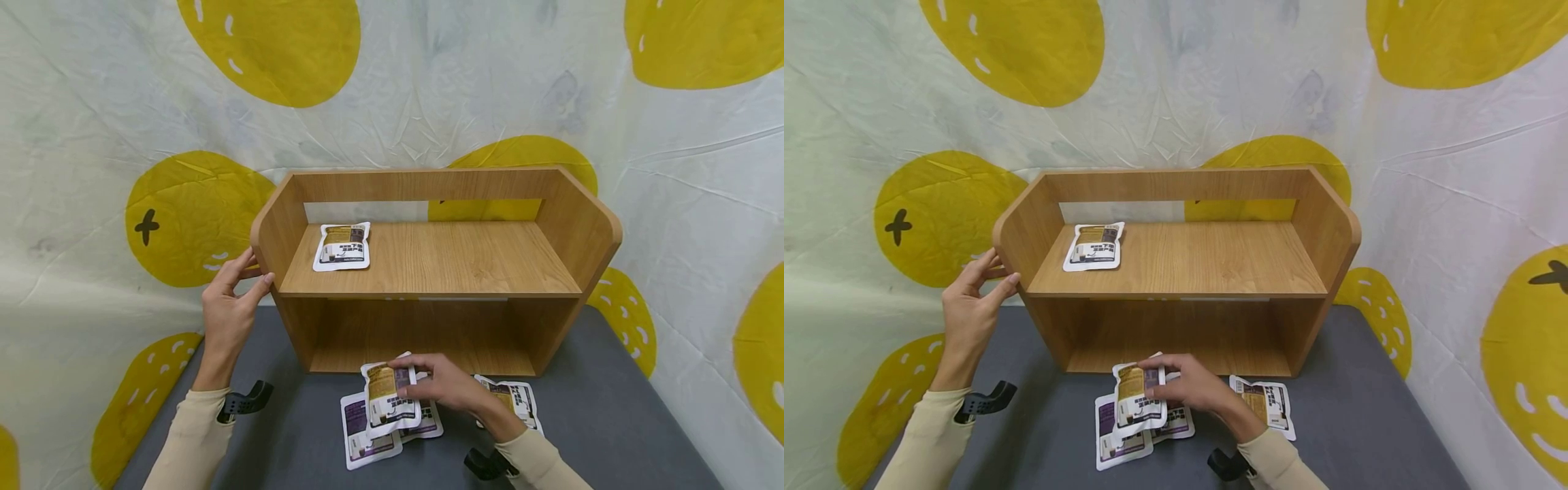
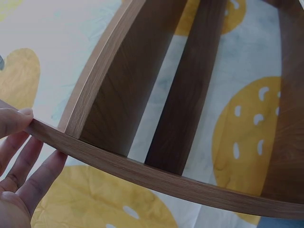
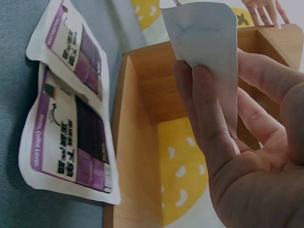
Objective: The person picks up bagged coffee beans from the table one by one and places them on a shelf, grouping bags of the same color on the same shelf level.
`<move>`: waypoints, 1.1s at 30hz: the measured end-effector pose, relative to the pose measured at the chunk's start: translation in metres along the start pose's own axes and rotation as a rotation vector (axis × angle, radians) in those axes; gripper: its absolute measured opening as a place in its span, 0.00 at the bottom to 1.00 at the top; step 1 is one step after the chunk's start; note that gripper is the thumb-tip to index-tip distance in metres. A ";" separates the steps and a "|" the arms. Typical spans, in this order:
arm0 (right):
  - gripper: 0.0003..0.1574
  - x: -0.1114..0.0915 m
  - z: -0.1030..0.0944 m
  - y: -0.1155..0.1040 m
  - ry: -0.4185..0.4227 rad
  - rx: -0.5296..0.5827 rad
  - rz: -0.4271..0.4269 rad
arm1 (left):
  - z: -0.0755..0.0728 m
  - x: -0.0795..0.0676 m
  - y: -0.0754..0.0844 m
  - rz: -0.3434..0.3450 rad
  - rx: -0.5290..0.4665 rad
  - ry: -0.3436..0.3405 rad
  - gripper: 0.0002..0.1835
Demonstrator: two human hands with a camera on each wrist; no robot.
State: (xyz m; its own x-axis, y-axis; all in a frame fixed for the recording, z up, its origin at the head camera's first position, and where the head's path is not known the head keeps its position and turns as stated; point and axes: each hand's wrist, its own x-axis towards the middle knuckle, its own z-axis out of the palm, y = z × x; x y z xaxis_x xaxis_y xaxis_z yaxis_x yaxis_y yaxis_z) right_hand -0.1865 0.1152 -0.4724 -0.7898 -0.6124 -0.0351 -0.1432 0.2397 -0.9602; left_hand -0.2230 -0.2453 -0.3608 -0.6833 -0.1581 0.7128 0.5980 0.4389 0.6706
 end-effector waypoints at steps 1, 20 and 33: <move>0.30 0.000 0.000 -0.001 0.001 0.014 0.007 | 0.000 0.000 0.000 -0.001 0.004 0.001 0.32; 0.32 -0.008 -0.014 -0.041 -0.007 0.132 -0.050 | 0.001 -0.001 0.001 -0.002 0.009 0.006 0.32; 0.33 -0.014 -0.022 -0.068 -0.004 0.159 -0.089 | 0.001 -0.001 0.000 0.007 0.017 0.008 0.33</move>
State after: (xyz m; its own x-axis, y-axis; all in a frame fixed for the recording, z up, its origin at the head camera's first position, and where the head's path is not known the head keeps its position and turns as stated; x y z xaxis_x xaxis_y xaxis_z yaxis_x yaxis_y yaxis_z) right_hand -0.1787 0.1244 -0.4003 -0.7756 -0.6291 0.0509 -0.1160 0.0627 -0.9913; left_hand -0.2229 -0.2445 -0.3616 -0.6758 -0.1626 0.7189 0.5951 0.4552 0.6623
